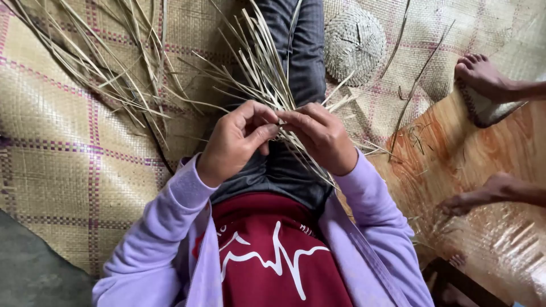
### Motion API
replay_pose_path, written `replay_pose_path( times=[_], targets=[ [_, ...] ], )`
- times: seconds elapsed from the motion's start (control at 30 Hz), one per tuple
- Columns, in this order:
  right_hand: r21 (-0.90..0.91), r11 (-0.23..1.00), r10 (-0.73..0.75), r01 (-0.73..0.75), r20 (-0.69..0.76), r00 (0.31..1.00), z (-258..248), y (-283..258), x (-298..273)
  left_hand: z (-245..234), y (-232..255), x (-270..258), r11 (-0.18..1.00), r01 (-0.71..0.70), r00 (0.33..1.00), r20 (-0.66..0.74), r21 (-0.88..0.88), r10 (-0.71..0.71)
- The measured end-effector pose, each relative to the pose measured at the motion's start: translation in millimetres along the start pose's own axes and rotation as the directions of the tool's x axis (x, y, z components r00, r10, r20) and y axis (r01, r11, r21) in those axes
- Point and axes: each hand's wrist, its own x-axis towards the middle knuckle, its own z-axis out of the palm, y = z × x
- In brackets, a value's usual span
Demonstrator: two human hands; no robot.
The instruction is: Finalizing the shape of a woven object by weaving dried plant fibers together.
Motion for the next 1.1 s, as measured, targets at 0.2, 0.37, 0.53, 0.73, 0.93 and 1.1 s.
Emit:
replay_pose_path(
  times=[0.2, 0.37, 0.53, 0.73, 0.93, 1.1],
  targets=[
    [-0.237, 0.956, -0.154, 0.173, 0.098, 0.983, -6, 2, -7, -30, -16, -18, 0.842, 0.105, 0.984, -0.069, -0.530, -0.166],
    [-0.201, 0.977, -0.050, 0.073, 0.116, 0.992, -9, 20, -21, -62, -34, -41, 0.702, 0.065, 0.954, -0.162, -0.709, -0.251],
    [0.066, 0.945, 0.314, -0.321, 0.092, 0.945, -9, 46, -32, -91, -50, -67, 0.594, -0.019, 0.833, -0.342, -0.804, -0.435],
    [0.032, 0.917, 0.383, -0.397, 0.202, 0.901, -8, 51, -25, -61, -35, -67, 0.717, -0.197, 0.708, -0.603, -0.668, -0.367],
    [-0.157, 0.942, 0.332, -0.297, 0.293, 0.897, -8, 54, -19, 0, -38, -35, 0.872, -0.273, 0.814, -0.386, 0.406, 0.435],
    [-0.207, 0.923, 0.378, -0.326, 0.308, 0.873, -9, 57, -20, 23, -91, -6, 0.477, -0.085, 0.919, -0.116, 0.875, 0.376]
  ],
)
